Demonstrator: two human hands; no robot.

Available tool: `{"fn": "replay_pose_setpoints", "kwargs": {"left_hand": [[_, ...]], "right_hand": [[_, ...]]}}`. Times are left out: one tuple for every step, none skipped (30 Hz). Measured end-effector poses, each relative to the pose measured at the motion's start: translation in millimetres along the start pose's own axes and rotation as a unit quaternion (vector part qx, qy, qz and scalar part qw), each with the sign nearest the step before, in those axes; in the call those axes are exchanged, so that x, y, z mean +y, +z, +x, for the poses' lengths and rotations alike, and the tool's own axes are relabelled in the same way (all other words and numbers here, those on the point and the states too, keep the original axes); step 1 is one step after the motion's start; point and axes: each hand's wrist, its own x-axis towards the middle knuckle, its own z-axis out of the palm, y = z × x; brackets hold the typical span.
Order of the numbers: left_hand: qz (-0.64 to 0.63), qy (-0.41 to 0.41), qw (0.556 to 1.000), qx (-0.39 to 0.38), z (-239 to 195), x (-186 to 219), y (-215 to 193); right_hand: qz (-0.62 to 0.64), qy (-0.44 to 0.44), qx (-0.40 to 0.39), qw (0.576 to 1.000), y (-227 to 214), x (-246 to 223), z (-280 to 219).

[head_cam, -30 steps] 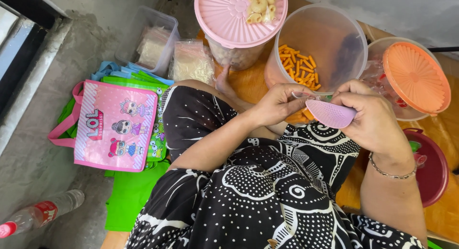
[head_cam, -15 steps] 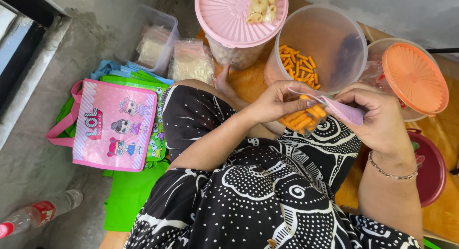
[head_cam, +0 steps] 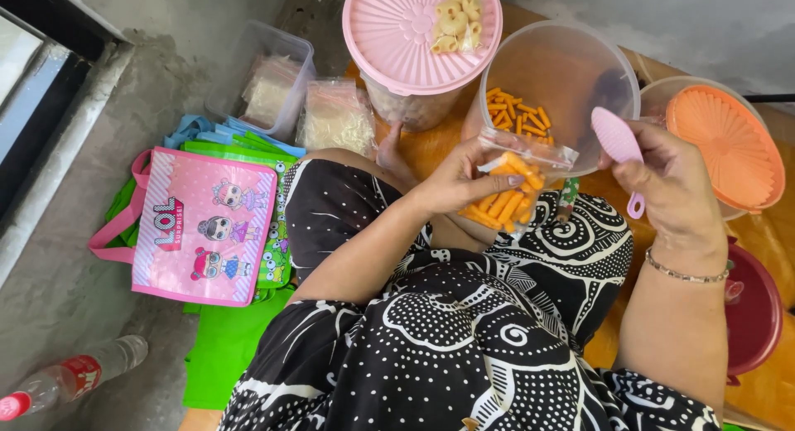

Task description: Filling small plastic pouches with orange snack sticks and jelly candies using a scoop and hands.

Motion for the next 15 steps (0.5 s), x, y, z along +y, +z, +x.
{"fn": "replay_pose_setpoints", "kwargs": {"left_hand": [[0.001, 0.000, 1.000, 0.000, 1, 4, -2], [-0.024, -0.035, 0.999, 0.026, 1, 7, -3], [-0.050, -0.069, 0.995, 0.052, 1, 11, -5], [-0.049, -0.068, 0.995, 0.053, 1, 10, -7], [-0.031, -0.054, 0.996, 0.065, 1, 10, -9], [-0.013, -0.039, 0.996, 0.077, 1, 9, -11], [-0.012, -0.037, 0.996, 0.078, 1, 11, -12], [-0.033, -0.032, 0.997, 0.062, 2, 12, -13], [-0.054, -0.027, 0.997, 0.046, 3, 13, -13], [-0.052, -0.026, 0.997, 0.046, 3, 13, -14], [-0.044, -0.039, 0.997, 0.053, 4, 13, -14], [-0.035, -0.053, 0.996, 0.061, 4, 13, -15], [-0.035, -0.053, 0.996, 0.062, 4, 8, -15], [-0.026, -0.039, 0.996, 0.077, 4, 3, -15], [-0.017, -0.025, 0.995, 0.091, 4, -2, -15]], "right_hand": [[0.001, -0.001, 0.000, 1.000, -5, 10, 7], [0.039, 0.027, 0.001, 0.999, -11, 20, 14], [0.078, 0.055, 0.003, 0.995, -15, 30, 21], [0.078, 0.054, 0.001, 0.995, -12, 31, 30], [-0.041, 0.115, 0.052, 0.991, -8, 31, 38], [-0.159, 0.174, 0.100, 0.967, -4, 31, 47], [-0.159, 0.173, 0.098, 0.967, -8, 49, 54], [-0.263, 0.172, 0.114, 0.942, -12, 68, 60], [-0.364, 0.168, 0.129, 0.907, -17, 86, 67], [-0.363, 0.167, 0.129, 0.907, -15, 92, 77], [-0.460, 0.216, 0.105, 0.855, -14, 99, 87], [-0.549, 0.261, 0.080, 0.790, -12, 105, 96], [-0.549, 0.261, 0.079, 0.790, -5, 103, 97], [-0.567, 0.222, 0.080, 0.789, 2, 101, 99], [-0.583, 0.184, 0.080, 0.787, 9, 99, 101]]}}
